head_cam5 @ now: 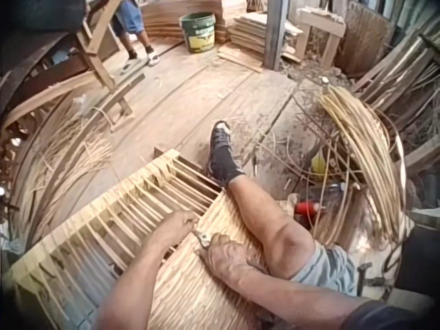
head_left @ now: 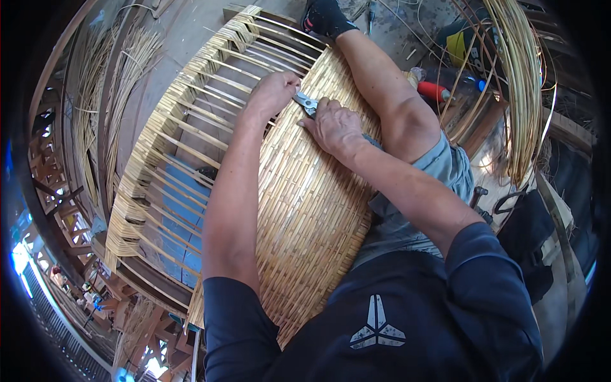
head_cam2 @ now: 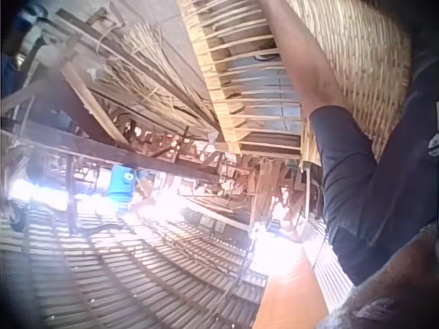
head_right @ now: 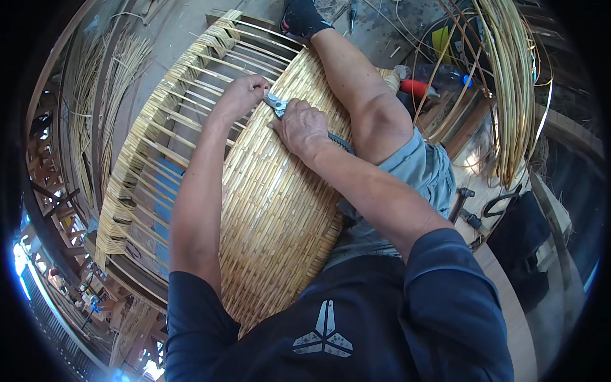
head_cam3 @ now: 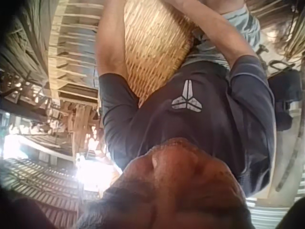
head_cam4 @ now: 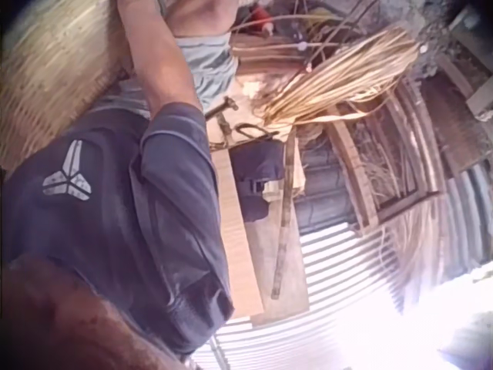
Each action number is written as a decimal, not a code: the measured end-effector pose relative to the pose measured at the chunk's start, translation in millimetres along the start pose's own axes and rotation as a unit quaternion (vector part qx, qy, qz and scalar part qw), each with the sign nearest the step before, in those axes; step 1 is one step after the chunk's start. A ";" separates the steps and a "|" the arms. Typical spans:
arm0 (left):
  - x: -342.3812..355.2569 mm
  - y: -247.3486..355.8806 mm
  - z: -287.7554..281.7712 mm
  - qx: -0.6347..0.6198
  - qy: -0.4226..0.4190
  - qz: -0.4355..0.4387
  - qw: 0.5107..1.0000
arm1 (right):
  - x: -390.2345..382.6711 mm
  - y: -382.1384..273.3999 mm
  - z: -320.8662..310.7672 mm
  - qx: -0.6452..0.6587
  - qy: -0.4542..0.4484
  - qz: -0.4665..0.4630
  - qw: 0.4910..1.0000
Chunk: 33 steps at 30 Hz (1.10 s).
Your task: Weaving and assembling a bamboo or rattan birdcage.
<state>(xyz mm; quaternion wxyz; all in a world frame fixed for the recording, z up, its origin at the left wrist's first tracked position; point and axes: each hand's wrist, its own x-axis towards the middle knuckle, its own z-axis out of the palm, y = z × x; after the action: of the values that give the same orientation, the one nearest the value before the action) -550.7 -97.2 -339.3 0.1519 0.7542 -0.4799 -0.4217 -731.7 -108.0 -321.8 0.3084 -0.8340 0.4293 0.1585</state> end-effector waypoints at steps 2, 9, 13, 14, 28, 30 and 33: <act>-2.1 0.1 0.1 0.008 -0.008 -0.006 1.000 | 0.9 1.2 -1.1 -0.025 0.019 -0.045 0.998; 17.0 18.7 -3.6 -0.267 0.271 -0.096 0.920 | -6.5 8.3 -47.3 0.049 -0.044 -0.105 0.992; -7.9 23.3 2.9 0.093 0.255 -0.152 0.950 | -62.8 33.6 -105.9 0.175 -0.168 0.041 0.969; -25.0 22.2 9.7 0.159 0.191 -0.183 0.951 | -85.0 49.2 -122.9 0.245 -0.167 0.049 0.954; -367.3 13.3 -33.4 0.180 0.456 -0.227 0.842 | -306.1 239.1 -69.2 -0.147 -0.046 0.256 0.954; -442.4 11.1 -52.2 0.287 0.429 -0.297 0.803 | -302.4 236.4 -73.5 -0.095 0.079 0.175 0.977; -516.1 2.2 -52.0 0.327 0.498 -0.370 0.713 | -242.9 197.9 -96.0 0.092 0.215 -0.001 0.972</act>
<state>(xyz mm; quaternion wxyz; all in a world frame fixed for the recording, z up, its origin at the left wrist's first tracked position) -606.1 332.2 -53.7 -0.0552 0.9750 -0.1255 0.1751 -1033.9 -107.6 -195.2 0.2842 -0.8170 0.4975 -0.0654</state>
